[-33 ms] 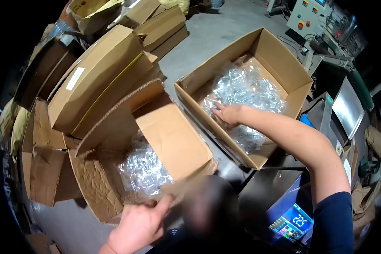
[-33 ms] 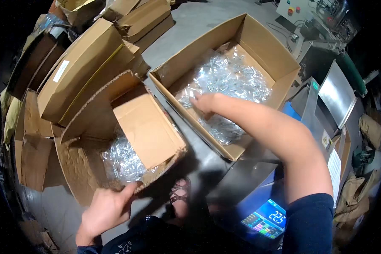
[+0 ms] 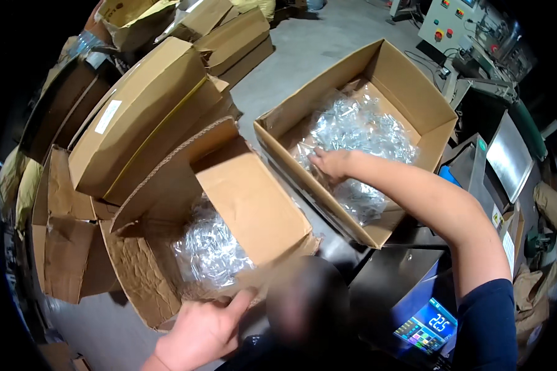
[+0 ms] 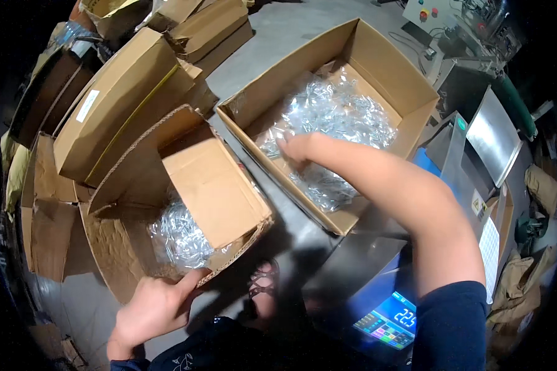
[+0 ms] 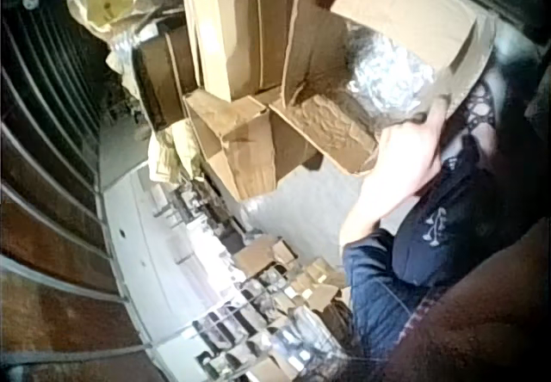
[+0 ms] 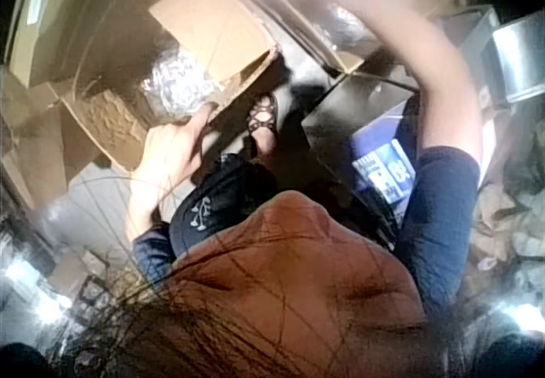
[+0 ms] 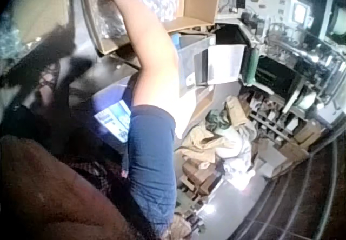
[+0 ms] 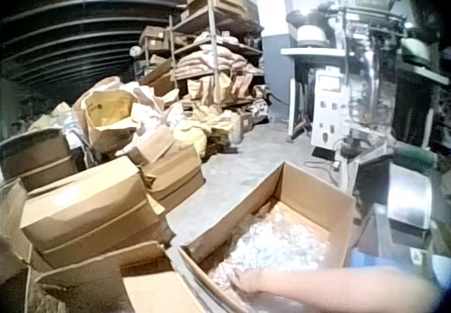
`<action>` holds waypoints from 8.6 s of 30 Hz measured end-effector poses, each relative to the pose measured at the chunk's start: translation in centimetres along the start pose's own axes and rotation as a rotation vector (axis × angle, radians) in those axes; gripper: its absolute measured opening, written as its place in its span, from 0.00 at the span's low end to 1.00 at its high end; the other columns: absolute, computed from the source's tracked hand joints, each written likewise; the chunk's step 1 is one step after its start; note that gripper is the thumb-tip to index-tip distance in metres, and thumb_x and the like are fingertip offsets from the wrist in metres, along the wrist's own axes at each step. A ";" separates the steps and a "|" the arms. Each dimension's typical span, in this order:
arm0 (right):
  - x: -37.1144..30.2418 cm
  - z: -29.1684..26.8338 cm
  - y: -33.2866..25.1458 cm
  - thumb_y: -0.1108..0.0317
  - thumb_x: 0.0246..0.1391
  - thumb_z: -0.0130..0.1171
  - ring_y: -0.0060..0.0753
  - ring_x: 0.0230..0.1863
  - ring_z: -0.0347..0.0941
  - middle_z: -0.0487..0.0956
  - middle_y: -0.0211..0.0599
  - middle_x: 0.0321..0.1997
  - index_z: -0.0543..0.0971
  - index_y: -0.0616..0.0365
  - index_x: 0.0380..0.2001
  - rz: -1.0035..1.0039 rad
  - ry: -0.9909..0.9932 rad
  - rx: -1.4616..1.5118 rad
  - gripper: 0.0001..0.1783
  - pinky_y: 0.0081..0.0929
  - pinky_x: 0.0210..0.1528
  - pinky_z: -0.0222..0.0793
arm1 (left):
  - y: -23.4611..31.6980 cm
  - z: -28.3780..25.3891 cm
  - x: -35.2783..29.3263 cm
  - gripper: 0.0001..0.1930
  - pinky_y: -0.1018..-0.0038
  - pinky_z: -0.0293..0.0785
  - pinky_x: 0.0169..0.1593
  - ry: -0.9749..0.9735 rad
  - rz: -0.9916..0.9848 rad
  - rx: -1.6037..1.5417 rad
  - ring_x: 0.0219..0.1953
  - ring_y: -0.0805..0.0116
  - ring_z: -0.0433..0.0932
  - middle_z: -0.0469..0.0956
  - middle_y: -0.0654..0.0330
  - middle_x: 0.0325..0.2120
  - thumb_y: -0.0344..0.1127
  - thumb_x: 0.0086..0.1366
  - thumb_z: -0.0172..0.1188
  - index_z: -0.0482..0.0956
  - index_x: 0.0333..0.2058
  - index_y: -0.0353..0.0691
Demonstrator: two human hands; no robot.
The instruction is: The person takes a small plastic bag containing screws, moves to an electronic scale to check the weight, and then places the bag into a cardboard box with bubble wrap.
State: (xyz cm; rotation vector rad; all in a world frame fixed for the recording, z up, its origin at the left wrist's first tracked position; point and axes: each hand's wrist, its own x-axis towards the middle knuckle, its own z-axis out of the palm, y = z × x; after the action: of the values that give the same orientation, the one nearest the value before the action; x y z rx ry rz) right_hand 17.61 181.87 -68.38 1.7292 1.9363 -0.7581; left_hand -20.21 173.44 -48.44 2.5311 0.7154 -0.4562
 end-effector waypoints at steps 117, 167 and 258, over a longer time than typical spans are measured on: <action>-29.6 1.1 6.6 0.66 0.49 0.55 0.59 0.35 0.77 0.79 0.55 0.27 0.79 0.63 0.33 0.336 0.814 0.435 0.12 0.50 0.41 0.72 | -6.1 -2.3 44.7 0.13 0.71 0.74 0.38 -0.338 0.120 -0.451 0.31 0.68 0.78 0.80 0.58 0.28 0.35 0.54 0.55 0.83 0.31 0.31; -28.7 1.9 6.7 0.58 0.54 0.62 0.56 0.39 0.78 0.80 0.51 0.39 0.61 0.55 0.65 0.303 0.972 0.535 0.38 0.44 0.43 0.72 | 1.3 8.6 43.3 0.28 0.57 0.78 0.42 -0.618 1.151 0.566 0.42 0.43 0.78 0.78 0.43 0.35 0.37 0.52 0.65 0.65 0.49 0.30; -17.1 -13.4 -11.0 0.75 0.56 0.56 0.26 0.50 0.74 0.78 0.35 0.52 0.76 0.63 0.51 -0.303 0.511 1.478 0.18 0.25 0.54 0.69 | -11.3 -4.3 8.4 0.21 0.68 0.65 0.63 0.827 -0.089 -0.886 0.57 0.65 0.74 0.78 0.57 0.52 0.25 0.59 0.58 0.77 0.53 0.34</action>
State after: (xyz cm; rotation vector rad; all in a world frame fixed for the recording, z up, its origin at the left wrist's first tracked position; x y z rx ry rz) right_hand 9.35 176.91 -45.97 2.5282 2.0387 -2.4974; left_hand -18.92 187.61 -52.33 1.7499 1.0115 0.7857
